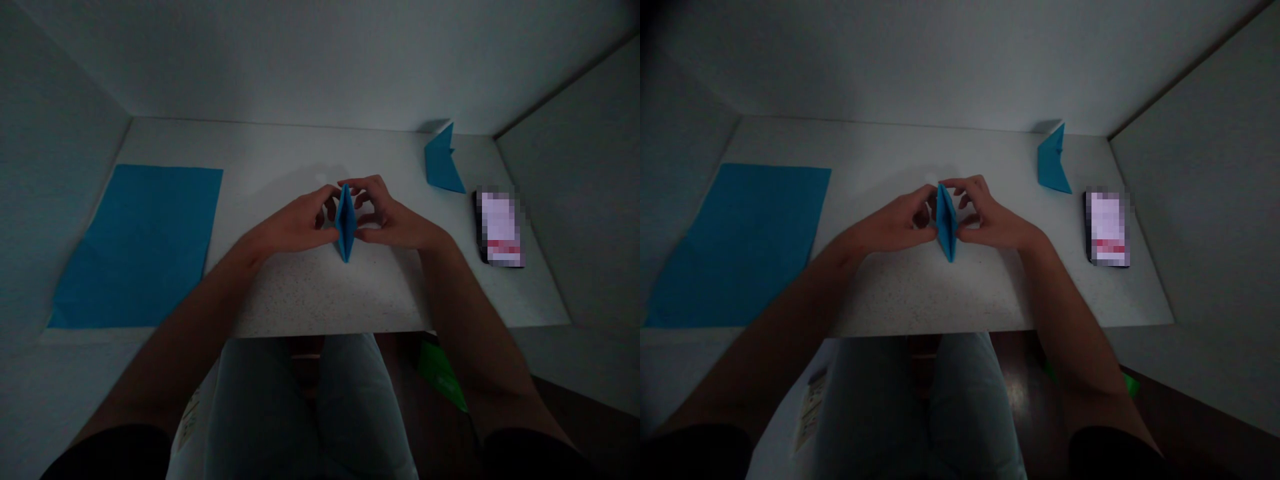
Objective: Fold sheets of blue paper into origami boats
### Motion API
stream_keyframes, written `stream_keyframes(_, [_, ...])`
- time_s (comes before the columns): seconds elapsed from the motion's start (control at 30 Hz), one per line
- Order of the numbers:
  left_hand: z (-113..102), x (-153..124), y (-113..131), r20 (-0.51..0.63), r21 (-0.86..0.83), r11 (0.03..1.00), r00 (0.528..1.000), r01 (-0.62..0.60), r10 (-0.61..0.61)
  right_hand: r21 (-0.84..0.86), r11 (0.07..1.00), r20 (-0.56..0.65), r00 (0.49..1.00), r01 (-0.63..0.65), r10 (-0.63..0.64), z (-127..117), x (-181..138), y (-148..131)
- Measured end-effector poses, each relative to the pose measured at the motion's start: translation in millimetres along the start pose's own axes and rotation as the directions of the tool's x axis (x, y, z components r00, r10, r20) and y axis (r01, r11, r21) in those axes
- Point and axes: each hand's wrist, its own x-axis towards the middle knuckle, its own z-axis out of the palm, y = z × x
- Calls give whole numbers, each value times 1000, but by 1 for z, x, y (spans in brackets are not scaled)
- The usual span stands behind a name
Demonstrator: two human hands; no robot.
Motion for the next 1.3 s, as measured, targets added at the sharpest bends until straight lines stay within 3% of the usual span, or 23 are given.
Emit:
stream_keyframes(0.27, [6, 1, 5, -103, 310, 949, 994, 55, -24, -128, 992, -108, 994, -15, 1, 7, 7, 6])
stream_keyframes(0.4, [1, 0, -1, -88, 382, 924, 995, -4, 41, -176, 984, -153, 988, -21, -7, 1, 8, 5])
stream_keyframes(0.57, [-14, -1, -10, -21, 448, 889, 993, -94, 116, -129, 990, 3, 999, -52, 52, -16, 3, -8])
stream_keyframes(0.73, [-16, -1, -8, 104, 478, 872, 992, -107, 65, -107, 988, 41, 992, -114, 119, -21, 2, -13])
stream_keyframes(0.83, [-12, -2, -6, 98, 445, 891, 994, -91, 52, -113, 986, -5, 993, -119, 119, -20, 1, -11])
stream_keyframes(0.93, [-9, -2, -4, 4, 358, 934, 1000, -6, 4, -126, 991, -61, 997, -52, 44, -18, 2, -9])
stream_keyframes(1.03, [-6, -2, -1, -59, 201, 976, 995, 87, -77, -140, 990, -121, 991, 36, -53, -12, 6, -10])
stream_keyframes(1.17, [0, 0, -2, -70, -66, 990, 989, 128, -133, -140, 988, -232, 968, 61, -93, 1, 11, -14])
stream_keyframes(1.3, [2, 4, -9, -46, -242, 962, 989, 129, -144, -128, 989, -215, 971, 76, -103, 1, 12, -16])
